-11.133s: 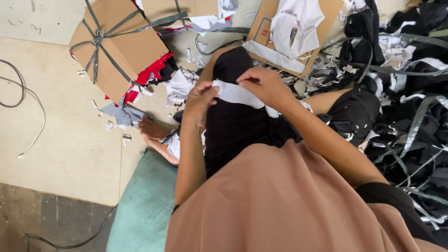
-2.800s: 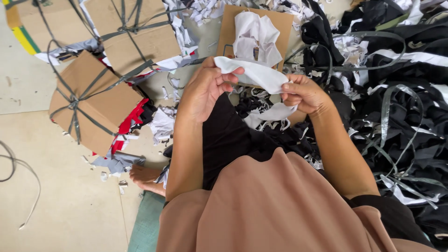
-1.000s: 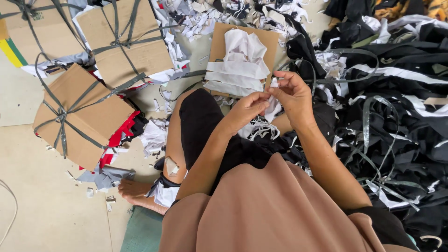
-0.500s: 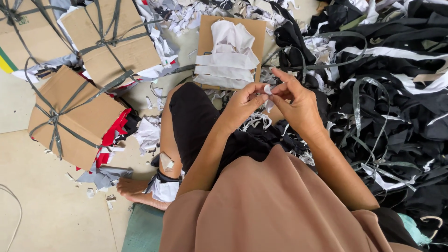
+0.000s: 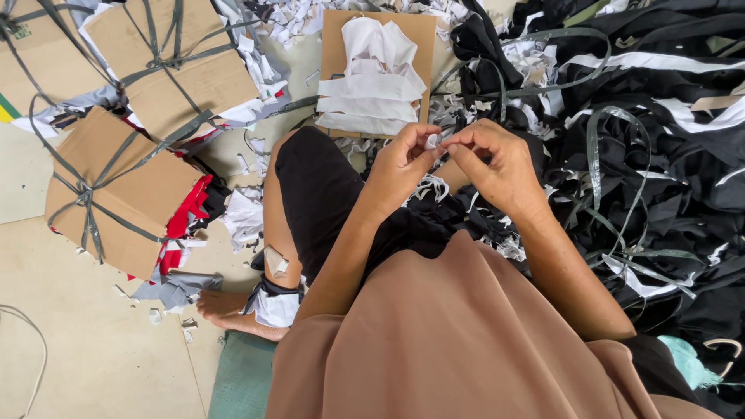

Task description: Sorting through a pile of fabric scraps to collect white strips on a cardboard sheet

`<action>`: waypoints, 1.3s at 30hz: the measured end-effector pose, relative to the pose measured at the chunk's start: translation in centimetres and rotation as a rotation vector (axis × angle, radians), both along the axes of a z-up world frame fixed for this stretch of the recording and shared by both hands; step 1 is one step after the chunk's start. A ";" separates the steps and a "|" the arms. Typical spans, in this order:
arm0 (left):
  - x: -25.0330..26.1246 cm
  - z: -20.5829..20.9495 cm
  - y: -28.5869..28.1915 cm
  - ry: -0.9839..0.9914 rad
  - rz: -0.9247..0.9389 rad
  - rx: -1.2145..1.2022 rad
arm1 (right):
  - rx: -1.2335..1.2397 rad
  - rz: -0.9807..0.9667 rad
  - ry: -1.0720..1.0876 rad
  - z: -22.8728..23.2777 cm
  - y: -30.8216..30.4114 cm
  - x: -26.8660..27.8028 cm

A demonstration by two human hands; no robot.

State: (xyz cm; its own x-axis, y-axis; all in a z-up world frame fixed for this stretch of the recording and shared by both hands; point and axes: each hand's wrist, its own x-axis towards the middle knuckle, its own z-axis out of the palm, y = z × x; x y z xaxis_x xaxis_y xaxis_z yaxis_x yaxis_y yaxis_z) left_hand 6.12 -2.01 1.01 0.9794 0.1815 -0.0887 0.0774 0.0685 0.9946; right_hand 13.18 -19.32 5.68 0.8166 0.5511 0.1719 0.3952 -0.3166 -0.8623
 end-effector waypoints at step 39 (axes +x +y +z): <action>-0.3 -2.7 -0.7 0.068 0.112 0.019 | -0.018 -0.091 -0.224 -2.6 1.7 -1.5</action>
State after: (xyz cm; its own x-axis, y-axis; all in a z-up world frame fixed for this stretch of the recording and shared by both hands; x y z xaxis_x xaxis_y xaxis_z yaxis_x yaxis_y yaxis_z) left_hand 5.79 -2.73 -1.67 0.9448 0.2912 -0.1500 0.1378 0.0619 0.9885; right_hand 11.66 -17.58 3.11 0.8057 0.4813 0.3452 0.5451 -0.3747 -0.7500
